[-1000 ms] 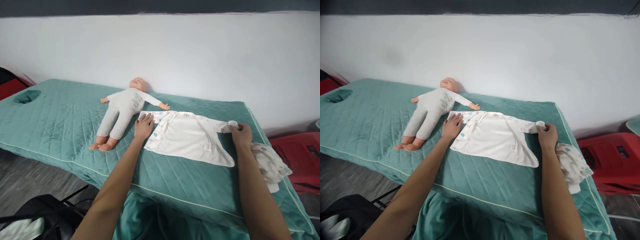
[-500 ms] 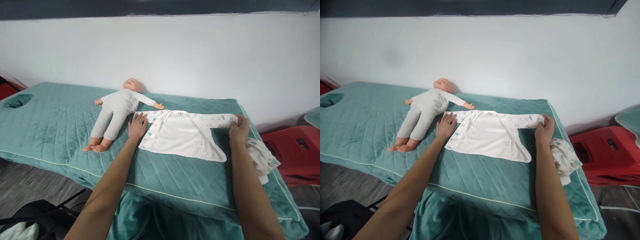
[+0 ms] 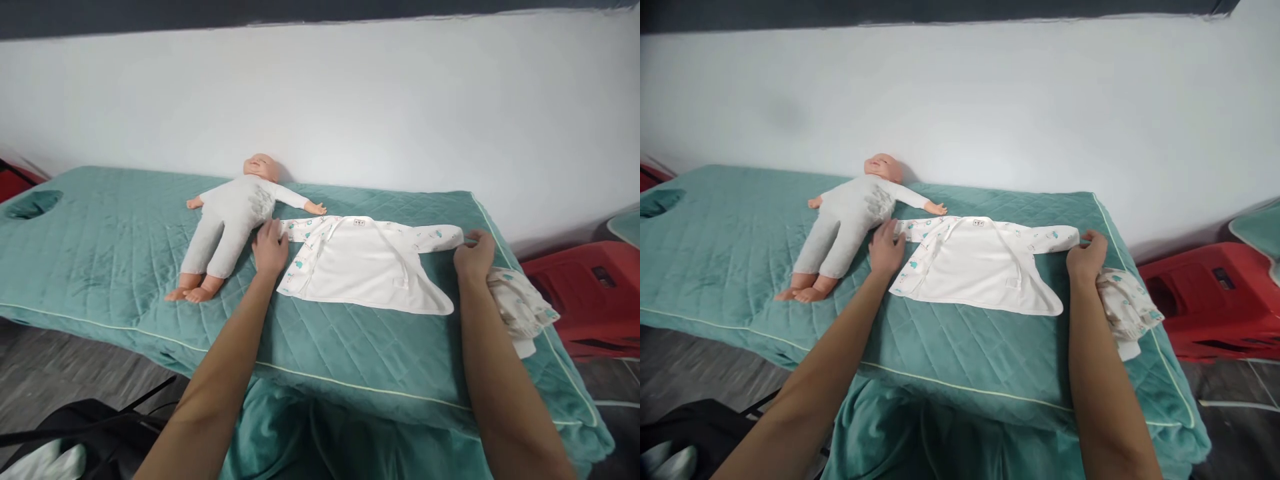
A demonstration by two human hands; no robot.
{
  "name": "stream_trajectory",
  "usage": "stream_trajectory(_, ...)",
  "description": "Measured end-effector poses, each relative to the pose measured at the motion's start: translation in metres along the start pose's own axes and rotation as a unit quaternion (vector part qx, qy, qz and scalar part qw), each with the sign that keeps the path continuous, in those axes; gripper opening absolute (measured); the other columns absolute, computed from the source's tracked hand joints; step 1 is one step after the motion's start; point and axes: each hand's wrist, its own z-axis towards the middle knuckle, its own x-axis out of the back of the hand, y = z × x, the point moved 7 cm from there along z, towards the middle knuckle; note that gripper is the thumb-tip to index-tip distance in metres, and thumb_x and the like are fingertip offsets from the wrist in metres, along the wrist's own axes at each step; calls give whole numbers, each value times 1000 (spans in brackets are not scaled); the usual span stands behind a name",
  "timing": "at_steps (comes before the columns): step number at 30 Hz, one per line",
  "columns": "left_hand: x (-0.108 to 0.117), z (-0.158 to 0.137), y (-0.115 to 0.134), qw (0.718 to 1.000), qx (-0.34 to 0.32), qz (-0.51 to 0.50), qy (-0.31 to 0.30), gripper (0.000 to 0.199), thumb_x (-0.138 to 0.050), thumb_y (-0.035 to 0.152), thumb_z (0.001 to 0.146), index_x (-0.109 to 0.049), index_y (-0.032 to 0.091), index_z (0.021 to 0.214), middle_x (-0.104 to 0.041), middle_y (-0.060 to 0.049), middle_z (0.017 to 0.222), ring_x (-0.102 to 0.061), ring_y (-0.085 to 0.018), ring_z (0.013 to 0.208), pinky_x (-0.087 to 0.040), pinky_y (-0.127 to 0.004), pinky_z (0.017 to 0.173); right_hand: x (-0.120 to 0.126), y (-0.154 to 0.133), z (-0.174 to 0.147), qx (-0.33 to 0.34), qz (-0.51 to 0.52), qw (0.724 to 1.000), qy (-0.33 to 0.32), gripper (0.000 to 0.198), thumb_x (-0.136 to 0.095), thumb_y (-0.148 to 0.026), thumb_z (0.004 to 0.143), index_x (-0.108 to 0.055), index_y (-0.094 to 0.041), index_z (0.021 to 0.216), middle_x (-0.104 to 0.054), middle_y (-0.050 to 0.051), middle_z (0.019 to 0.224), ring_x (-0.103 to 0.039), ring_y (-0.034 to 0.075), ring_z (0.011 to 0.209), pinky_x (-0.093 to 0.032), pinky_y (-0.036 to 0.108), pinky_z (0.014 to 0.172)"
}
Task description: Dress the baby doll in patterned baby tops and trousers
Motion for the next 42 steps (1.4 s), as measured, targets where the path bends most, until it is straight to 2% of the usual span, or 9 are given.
stream_trajectory(3,25,-15,9,993,-34,-64,94,40,-46,31,97,-58,18,133,-58,-14,142,-50,-26,136,-38,-45,117,12,-38,-27,82,-4,997,4,44,-49,-11,73,-58,-15,115,-61,14,119,-58,23,106,-43,42,103)
stream_trajectory(7,52,-63,23,980,-78,-138,123,32,-42,34,100,-61,20,122,-65,-10,124,-60,-21,121,-47,-38,108,6,-115,-95,238,71,968,-40,33,-48,-21,86,-58,-19,117,-61,14,121,-54,27,122,-40,50,109)
stream_trajectory(13,51,-136,61,968,-248,-34,-17,25,-51,23,96,-65,25,116,-71,-8,113,-63,-24,109,-46,-43,99,-104,-178,-166,104,211,900,-366,54,-57,-32,86,-44,-21,137,-60,15,132,-64,25,113,-53,43,96)
stream_trajectory(18,40,-135,60,977,-203,35,-60,31,-57,30,93,-65,25,123,-69,-10,121,-60,-29,112,-43,-50,96,-168,-212,-162,124,34,919,-373,62,-60,-38,88,-42,-17,143,-61,19,127,-62,34,110,-46,51,98)
stream_trajectory(22,37,-128,54,985,-162,23,-60,31,-61,30,90,-65,27,121,-69,-9,120,-59,-30,110,-44,-48,91,-189,-214,-157,103,-3,926,-363,48,-57,-36,88,-51,-21,133,-67,10,110,-63,31,103,-47,46,93)
stream_trajectory(27,39,-127,50,990,-132,36,-37,16,-57,27,93,-68,26,105,-70,-8,107,-60,-28,97,-44,-46,84,-189,-205,-158,100,136,921,-351,38,-56,-32,83,-57,-23,120,-58,-2,81,-59,19,79,-48,35,84)
stream_trajectory(32,47,-130,53,988,-150,36,-2,16,-52,25,97,-67,24,102,-71,-8,98,-59,-27,91,-42,-43,77,-183,-193,-150,-30,281,899,-335,37,-56,-38,81,-55,-23,115,-57,-1,94,-57,15,75,-50,29,67)
stream_trajectory(35,43,-135,70,981,-191,16,-16,19,-50,27,98,-67,24,106,-71,-9,94,-60,-25,88,-43,-41,74,-176,-188,-140,-28,248,919,-307,37,-57,-37,81,-56,-22,114,-60,1,98,-57,16,76,-49,30,70)
stream_trajectory(42,20,-139,112,973,-218,-62,-54,24,-44,29,102,-67,23,105,-71,-8,95,-67,-20,90,-53,-34,78,-157,-180,-120,115,16,957,-266,37,-53,-24,83,-62,-22,120,-65,6,104,-59,24,96,-45,39,90)
